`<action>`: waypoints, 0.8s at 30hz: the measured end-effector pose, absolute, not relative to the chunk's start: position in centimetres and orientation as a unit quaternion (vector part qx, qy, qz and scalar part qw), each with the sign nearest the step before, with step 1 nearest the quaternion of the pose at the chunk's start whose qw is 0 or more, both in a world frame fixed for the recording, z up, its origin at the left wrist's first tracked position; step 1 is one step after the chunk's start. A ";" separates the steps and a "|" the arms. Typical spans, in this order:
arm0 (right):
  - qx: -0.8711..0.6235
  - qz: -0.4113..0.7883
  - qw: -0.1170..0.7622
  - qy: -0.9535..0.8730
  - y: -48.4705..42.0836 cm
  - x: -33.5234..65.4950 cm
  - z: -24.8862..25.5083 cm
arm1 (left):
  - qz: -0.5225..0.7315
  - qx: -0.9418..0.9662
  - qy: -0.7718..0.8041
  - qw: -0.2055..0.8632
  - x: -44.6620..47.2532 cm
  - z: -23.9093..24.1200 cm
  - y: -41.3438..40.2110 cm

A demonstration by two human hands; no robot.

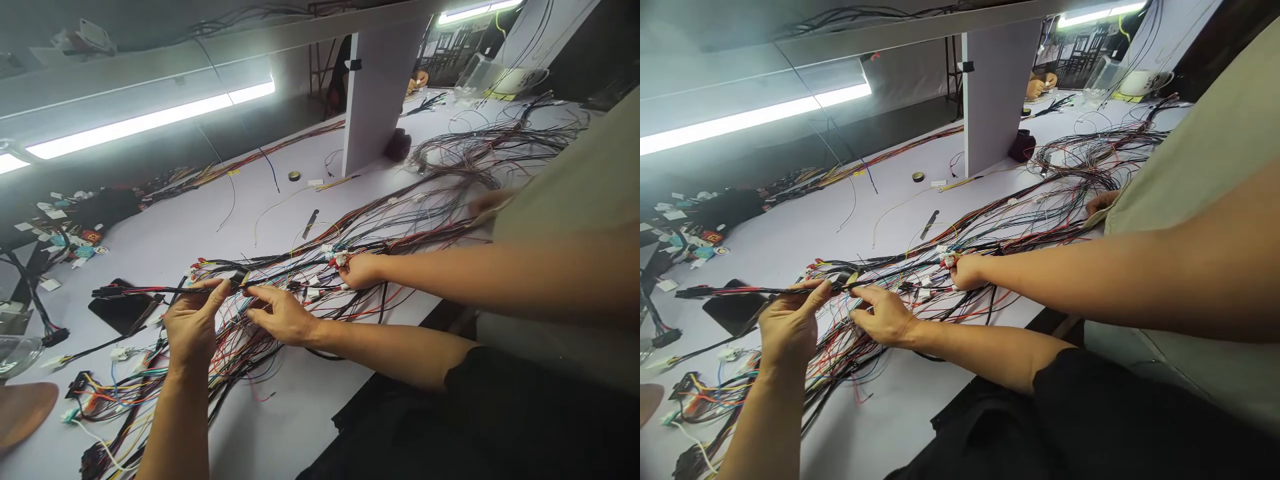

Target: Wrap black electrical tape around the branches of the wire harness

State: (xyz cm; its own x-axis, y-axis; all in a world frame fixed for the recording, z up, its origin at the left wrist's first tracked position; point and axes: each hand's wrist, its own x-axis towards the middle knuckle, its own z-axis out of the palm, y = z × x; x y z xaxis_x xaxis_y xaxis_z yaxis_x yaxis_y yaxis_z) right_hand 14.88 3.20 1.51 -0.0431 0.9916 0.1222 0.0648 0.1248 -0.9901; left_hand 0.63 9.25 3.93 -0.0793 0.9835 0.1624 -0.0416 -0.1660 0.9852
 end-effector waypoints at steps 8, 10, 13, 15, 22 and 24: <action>-0.349 0.661 0.512 -0.423 4.3 12.8 1.0 | 0.575 0.504 0.476 0.434 1.2 5.6 8.5; -0.354 0.666 0.526 -0.392 4.8 12.3 1.1 | 0.571 0.506 0.479 0.434 1.1 5.8 8.3; -0.398 0.600 0.554 -0.418 4.4 12.2 1.5 | 0.568 0.511 0.477 0.435 1.0 5.9 8.2; -0.428 0.544 0.562 -0.453 3.6 12.5 1.9 | 0.563 0.520 0.473 0.434 0.9 5.8 8.2; -0.420 0.569 0.543 -0.453 0.7 14.5 3.5 | 0.523 0.564 0.482 0.420 0.0 5.5 8.4; -0.409 0.586 0.545 -0.438 0.4 14.8 3.7 | 0.518 0.588 0.463 0.413 -0.2 5.5 8.6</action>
